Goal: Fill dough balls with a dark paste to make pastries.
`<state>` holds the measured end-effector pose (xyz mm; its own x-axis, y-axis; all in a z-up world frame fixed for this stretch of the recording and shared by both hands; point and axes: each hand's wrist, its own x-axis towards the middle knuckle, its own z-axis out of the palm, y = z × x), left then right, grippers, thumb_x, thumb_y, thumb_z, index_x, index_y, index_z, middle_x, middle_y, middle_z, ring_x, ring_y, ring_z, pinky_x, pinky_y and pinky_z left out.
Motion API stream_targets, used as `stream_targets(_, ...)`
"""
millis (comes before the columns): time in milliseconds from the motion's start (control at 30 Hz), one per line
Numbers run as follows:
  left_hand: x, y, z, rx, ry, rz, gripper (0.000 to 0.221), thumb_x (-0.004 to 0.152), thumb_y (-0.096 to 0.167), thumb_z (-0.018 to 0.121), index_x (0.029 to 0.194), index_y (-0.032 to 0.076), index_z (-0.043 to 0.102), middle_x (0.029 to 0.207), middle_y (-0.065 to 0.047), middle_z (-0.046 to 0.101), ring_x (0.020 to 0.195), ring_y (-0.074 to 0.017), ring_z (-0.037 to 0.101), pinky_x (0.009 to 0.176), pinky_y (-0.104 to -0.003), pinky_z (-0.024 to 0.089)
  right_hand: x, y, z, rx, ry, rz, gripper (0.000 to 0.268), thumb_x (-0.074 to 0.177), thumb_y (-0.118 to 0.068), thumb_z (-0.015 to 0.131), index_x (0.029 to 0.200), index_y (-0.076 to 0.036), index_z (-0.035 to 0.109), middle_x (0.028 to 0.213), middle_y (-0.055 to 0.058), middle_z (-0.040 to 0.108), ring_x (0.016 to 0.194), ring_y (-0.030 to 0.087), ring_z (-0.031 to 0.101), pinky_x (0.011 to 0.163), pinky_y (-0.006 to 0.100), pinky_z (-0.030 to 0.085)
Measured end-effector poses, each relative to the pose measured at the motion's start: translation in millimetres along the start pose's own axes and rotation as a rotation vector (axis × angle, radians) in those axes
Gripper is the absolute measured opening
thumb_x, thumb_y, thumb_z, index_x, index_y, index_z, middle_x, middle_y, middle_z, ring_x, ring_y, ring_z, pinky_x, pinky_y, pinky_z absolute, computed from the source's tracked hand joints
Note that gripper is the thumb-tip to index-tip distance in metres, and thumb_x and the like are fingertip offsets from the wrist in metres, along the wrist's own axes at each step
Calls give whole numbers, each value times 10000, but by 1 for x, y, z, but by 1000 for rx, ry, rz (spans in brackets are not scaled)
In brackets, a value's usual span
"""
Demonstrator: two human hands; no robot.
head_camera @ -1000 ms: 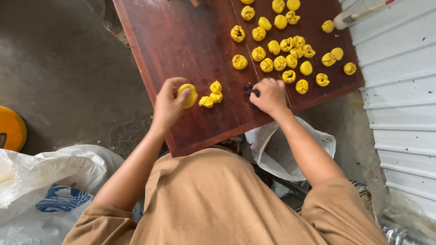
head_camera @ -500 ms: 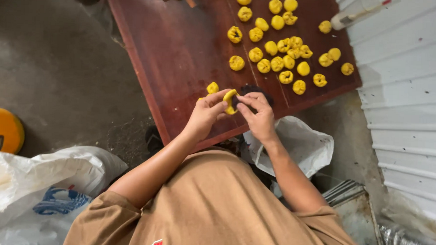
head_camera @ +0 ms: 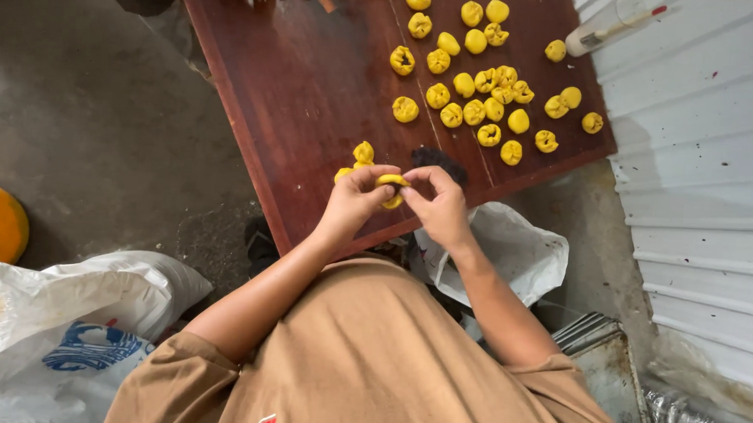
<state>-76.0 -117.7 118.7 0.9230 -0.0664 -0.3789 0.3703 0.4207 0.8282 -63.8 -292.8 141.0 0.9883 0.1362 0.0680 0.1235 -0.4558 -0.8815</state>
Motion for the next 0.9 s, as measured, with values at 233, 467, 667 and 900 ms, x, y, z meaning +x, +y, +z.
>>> stream_targets(233,-16,19,-3,-109,137,-50,402,948,9,634,1348,1,666,1204,-252,678,980,-324,736,750,-459,663,-2,-26,-6,-119,-123,-481,438,855,-113,808,1285,-81,729,1237,122,672,1156,288,665,992,412,533)
stream_targets(467,-41,23,-37,793,-163,635,649,858,213,788,1472,220,579,1267,-153,672,1167,-366,661,950,-483,569,-10,-10,5,167,-81,-321,270,929,-113,786,1189,-41,763,1101,125,690,982,218,684,876,356,543)
stream_targets(667,-36,-13,-63,854,-14,847,395,878,419,821,1245,286,759,1095,28,608,901,-181,661,810,-333,582,-29,1,33,340,-62,-261,170,901,32,753,1068,4,770,1011,140,655,845,198,678,752,341,579)
stream_targets(900,-21,-39,-88,1130,97,696,72,865,119,745,912,165,716,982,-33,633,898,-285,673,756,-415,579,-38,22,73,-107,-154,-296,607,822,82,735,1406,-39,623,1093,173,678,957,335,726,801,378,640)
